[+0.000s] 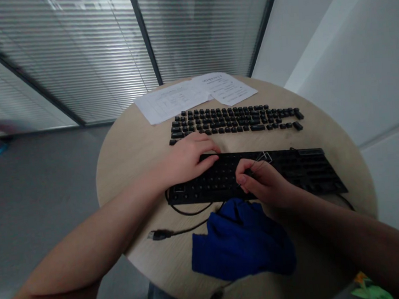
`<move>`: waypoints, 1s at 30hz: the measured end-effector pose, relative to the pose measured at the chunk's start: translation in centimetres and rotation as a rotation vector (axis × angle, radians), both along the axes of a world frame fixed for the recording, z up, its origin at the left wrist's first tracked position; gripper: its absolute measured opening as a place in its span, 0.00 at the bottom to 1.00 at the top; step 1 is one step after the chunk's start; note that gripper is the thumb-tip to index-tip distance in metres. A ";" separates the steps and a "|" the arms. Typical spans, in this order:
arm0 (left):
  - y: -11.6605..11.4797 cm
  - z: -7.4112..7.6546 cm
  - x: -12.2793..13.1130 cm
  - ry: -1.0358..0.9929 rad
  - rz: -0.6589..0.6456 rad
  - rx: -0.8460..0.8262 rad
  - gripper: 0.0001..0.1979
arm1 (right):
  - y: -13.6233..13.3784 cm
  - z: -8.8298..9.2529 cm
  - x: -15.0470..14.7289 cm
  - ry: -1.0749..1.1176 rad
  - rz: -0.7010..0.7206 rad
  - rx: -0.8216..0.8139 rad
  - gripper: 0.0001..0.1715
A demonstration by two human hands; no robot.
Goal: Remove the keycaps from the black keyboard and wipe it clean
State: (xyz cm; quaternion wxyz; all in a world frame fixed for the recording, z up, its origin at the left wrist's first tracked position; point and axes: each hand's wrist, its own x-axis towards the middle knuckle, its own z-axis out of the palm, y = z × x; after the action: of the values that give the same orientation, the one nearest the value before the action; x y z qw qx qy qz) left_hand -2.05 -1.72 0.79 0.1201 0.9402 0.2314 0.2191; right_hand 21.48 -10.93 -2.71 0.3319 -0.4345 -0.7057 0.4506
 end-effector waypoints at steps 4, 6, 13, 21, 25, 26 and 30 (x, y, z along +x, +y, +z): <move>0.2 -2.1 0.8 0.056 -0.035 -0.030 0.13 | 0.1 -0.1 0.1 -0.042 -0.017 -0.036 0.15; 0.2 -3.0 1.1 0.068 -0.044 -0.033 0.15 | 0.1 -0.1 0.0 -0.052 -0.025 -0.044 0.15; 0.5 -4.1 1.6 0.076 -0.053 -0.037 0.16 | -0.2 0.2 -0.5 -0.069 -0.006 -0.027 0.15; 0.4 -3.8 1.8 0.072 -0.077 -0.067 0.15 | -0.3 0.6 -0.9 -0.195 0.026 0.064 0.14; 0.3 -3.7 1.8 0.080 -0.069 -0.074 0.15 | -0.5 1.1 -1.3 -0.280 0.048 0.138 0.12; 0.3 -3.7 1.8 0.082 -0.065 -0.074 0.16 | -0.5 1.1 -1.3 -0.305 0.063 0.160 0.11; 0.2 -3.6 1.8 0.088 -0.051 -0.076 0.16 | -0.6 1.2 -1.4 -0.397 0.138 0.241 0.11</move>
State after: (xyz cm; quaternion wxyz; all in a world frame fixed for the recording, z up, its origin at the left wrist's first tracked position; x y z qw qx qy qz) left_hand -0.21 -1.53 -2.86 0.1510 0.9493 0.2204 0.1656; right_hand 20.08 -11.54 -1.56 0.2048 -0.4225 -0.8338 0.2904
